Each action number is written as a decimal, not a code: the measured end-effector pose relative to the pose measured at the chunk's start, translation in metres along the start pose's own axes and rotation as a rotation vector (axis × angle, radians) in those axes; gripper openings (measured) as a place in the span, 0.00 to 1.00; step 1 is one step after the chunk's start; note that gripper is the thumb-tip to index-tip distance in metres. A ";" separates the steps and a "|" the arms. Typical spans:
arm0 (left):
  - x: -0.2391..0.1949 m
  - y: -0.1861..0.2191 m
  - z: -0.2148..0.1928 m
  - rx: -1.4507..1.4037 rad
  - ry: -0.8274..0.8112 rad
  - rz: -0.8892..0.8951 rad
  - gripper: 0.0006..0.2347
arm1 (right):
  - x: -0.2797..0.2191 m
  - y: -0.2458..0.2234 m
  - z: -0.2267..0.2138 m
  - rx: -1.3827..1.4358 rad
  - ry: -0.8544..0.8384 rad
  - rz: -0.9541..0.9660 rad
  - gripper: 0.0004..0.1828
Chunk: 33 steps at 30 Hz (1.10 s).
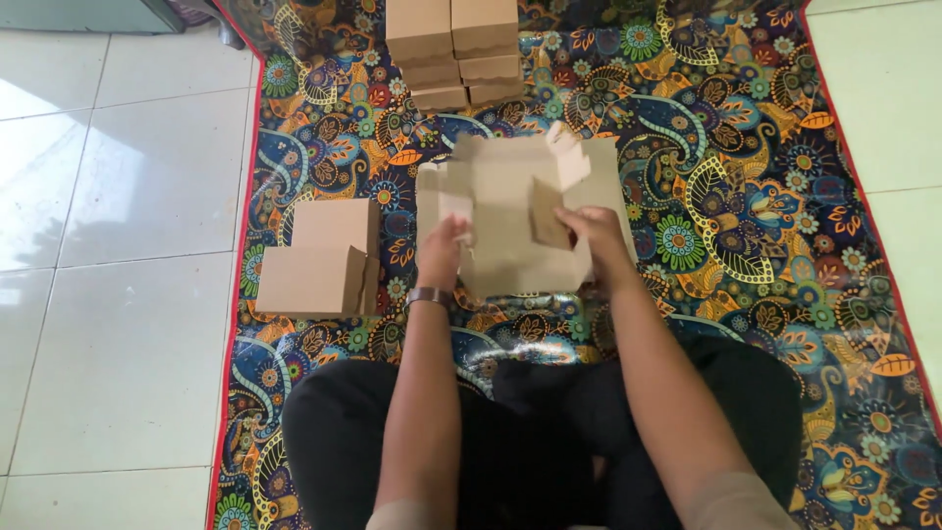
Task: The person assembles flat-packed cardboard boxes by hand. They fold the side flaps, tuck tabs into slots, and close the boxes, stacking completed units to the left.
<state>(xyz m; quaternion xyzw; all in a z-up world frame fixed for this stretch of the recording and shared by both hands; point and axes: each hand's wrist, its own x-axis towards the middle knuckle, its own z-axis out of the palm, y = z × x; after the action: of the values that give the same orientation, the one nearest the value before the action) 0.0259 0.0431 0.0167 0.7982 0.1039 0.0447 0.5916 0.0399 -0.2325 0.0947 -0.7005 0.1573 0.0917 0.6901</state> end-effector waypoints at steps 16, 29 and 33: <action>-0.029 -0.033 0.040 0.218 0.021 -0.451 0.43 | 0.011 0.075 0.008 -0.672 -0.254 0.088 0.49; -0.044 0.046 0.030 0.603 -0.215 -0.314 0.31 | 0.007 0.039 0.021 -1.086 -0.383 0.149 0.50; -0.041 0.038 0.031 0.736 -0.350 -0.227 0.28 | 0.018 0.053 0.021 -1.140 -0.409 0.099 0.51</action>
<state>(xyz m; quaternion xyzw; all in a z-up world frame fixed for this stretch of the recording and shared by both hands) -0.0032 -0.0058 0.0460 0.9353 0.0981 -0.1969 0.2772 0.0399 -0.2130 0.0387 -0.9197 -0.0200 0.3265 0.2171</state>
